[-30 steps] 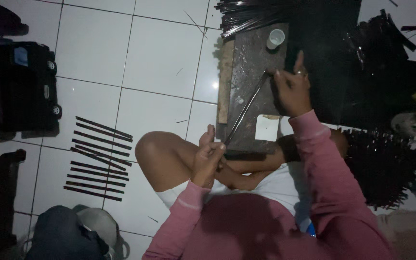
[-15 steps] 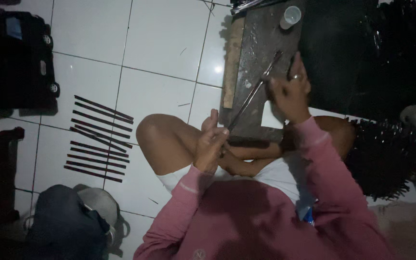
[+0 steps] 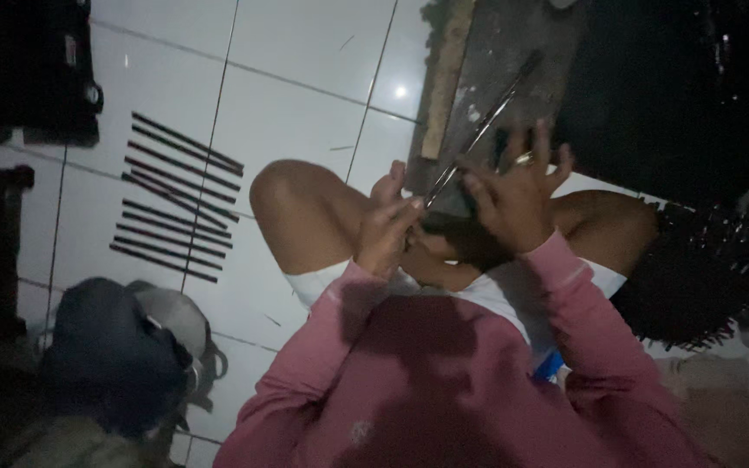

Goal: The person sits on the floor and repeatedly picks up thin metal rods, applies a white substance from a small container using a tool, and places the rods on the floor. The person handles the rods one at a time in a repetitive cycle.

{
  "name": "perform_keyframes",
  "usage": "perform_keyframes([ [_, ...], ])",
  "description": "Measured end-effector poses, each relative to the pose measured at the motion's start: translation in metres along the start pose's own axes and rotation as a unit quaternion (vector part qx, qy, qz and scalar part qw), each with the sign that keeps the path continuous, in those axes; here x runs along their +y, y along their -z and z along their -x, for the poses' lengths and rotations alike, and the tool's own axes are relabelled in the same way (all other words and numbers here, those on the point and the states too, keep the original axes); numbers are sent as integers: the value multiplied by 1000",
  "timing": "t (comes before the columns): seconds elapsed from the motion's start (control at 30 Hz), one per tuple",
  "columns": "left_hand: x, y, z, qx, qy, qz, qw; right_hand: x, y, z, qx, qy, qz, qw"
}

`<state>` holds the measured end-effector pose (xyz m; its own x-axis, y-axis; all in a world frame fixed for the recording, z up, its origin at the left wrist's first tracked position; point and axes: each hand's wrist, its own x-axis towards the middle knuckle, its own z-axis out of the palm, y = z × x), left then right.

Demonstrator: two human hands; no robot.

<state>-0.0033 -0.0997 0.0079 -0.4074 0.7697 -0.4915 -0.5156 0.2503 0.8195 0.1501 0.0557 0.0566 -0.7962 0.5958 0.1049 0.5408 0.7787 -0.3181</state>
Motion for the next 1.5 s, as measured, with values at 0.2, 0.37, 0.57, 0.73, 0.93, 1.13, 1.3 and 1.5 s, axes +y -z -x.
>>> perform_keyframes([
  [0.2, 7, 4, 1, -12, 9, 30, 999, -13, -12, 15, 37, 132, 47, 989],
  [0.37, -10, 6, -2, 0, 7, 53, 999, -13, -16, 20, 27, 106, 36, 993],
  [0.57, -31, 10, -16, -8, 0, -33, 999, 1, -15, 6, 57, 115, 79, 989],
  [0.73, -31, 13, -17, -21, -64, -33, 997, 16, -4, -11, 82, 19, 100, 991],
  [0.93, -17, 17, -23, -46, -63, -50, 996, -7, -13, 17, 37, 202, 95, 974],
  [1.13, 48, 70, 0, -19, -78, 105, 991, 8, -6, 25, 51, -37, -68, 996],
  [1.3, 102, 160, 0, 164, -223, 122, 953, 15, -10, 32, 152, 53, -130, 978],
  [1.5, 82, 275, -77, 239, -260, 360, 863, 17, -27, 53, 122, 8, 29, 992],
])
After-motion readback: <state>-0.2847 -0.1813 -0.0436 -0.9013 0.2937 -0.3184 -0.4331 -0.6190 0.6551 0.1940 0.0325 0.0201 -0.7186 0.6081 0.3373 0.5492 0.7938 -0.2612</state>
